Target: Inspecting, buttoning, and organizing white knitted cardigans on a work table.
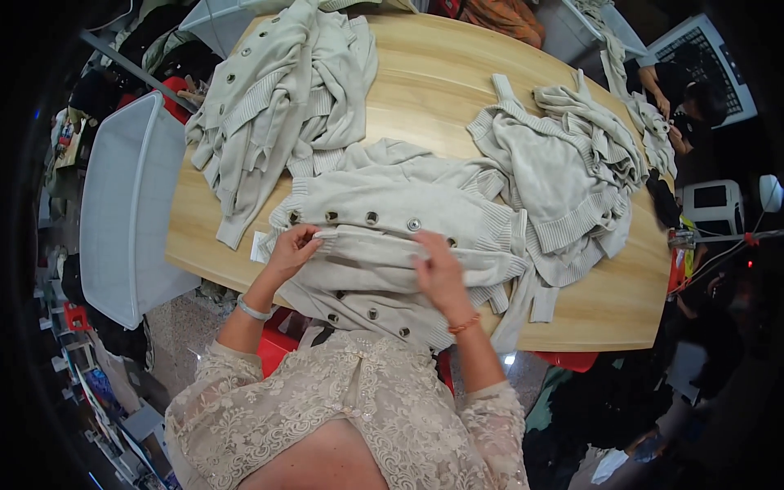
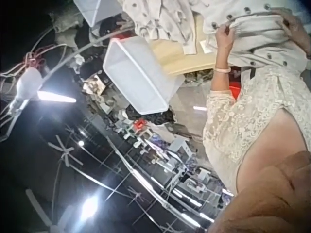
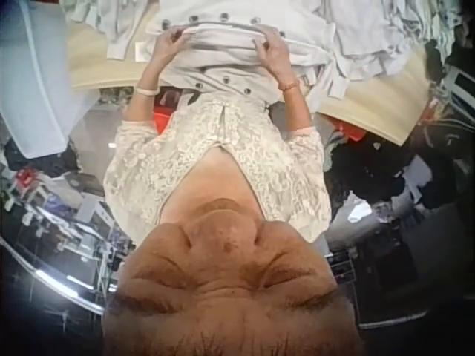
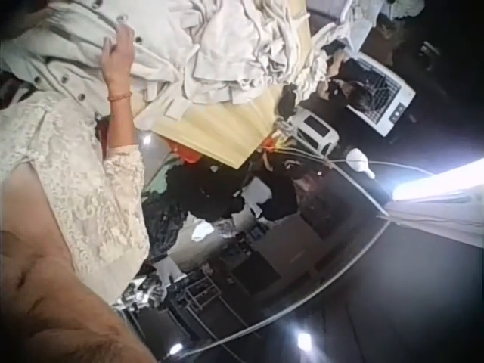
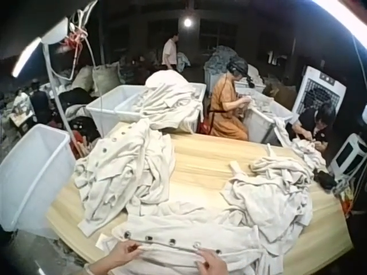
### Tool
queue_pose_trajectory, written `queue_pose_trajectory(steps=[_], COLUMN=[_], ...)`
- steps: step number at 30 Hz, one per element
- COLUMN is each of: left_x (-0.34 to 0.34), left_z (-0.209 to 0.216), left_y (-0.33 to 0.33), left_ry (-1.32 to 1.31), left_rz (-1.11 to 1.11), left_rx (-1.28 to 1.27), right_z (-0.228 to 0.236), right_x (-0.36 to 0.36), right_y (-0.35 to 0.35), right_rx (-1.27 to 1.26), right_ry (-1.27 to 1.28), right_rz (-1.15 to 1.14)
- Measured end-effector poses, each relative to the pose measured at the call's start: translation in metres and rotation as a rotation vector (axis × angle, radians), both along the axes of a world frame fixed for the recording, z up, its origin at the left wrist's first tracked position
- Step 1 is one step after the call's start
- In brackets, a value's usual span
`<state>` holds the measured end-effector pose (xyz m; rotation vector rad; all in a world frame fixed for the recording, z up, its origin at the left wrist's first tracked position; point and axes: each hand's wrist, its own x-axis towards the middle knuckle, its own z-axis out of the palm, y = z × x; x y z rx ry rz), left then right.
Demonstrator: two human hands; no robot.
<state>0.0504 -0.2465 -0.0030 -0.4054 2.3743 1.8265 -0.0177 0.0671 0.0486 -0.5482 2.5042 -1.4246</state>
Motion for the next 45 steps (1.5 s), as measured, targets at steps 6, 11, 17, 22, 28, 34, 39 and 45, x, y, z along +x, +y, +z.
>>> queue_pose_trajectory(steps=[6, 11, 17, 22, 28, 34, 39, 45], left_x=[0.007, 0.021, 0.009, -0.025, -0.039, -0.031, -0.028, -0.015], left_z=[0.012, 0.000, -0.004, -0.003, 0.000, 0.018, 0.024, 0.034], left_y=[-0.009, -0.020, -0.034, -0.046, -0.046, -0.020, -0.016, -0.028], left_ry=[-0.009, -0.065, -0.023, 0.095, 0.031, -0.172, -0.351, -0.293], left_rz=[-0.092, -0.028, -0.042, -0.008, -0.225, -0.107, -0.001, -0.183], left_rx=[0.235, 0.282, 0.090, -0.308, -0.608, 0.171, 0.350, 0.446], right_z=[-0.027, -0.045, -0.059, -0.058, -0.051, -0.036, -0.028, -0.028], right_x=[0.014, 0.015, 0.019, 0.018, 0.033, 0.040, 0.045, 0.042], right_y=[-0.134, -0.149, -0.156, -0.156, -0.158, -0.159, -0.155, -0.145], right_rx=[0.008, -0.138, -0.024, 0.016, 0.052, 0.039, -0.001, 0.098], right_ry=[-0.195, -0.264, -0.199, -0.042, -0.050, 0.069, 0.005, -0.039], right_rz=[0.346, 0.301, 0.179, 0.259, 0.224, 0.114, 0.042, 0.201])
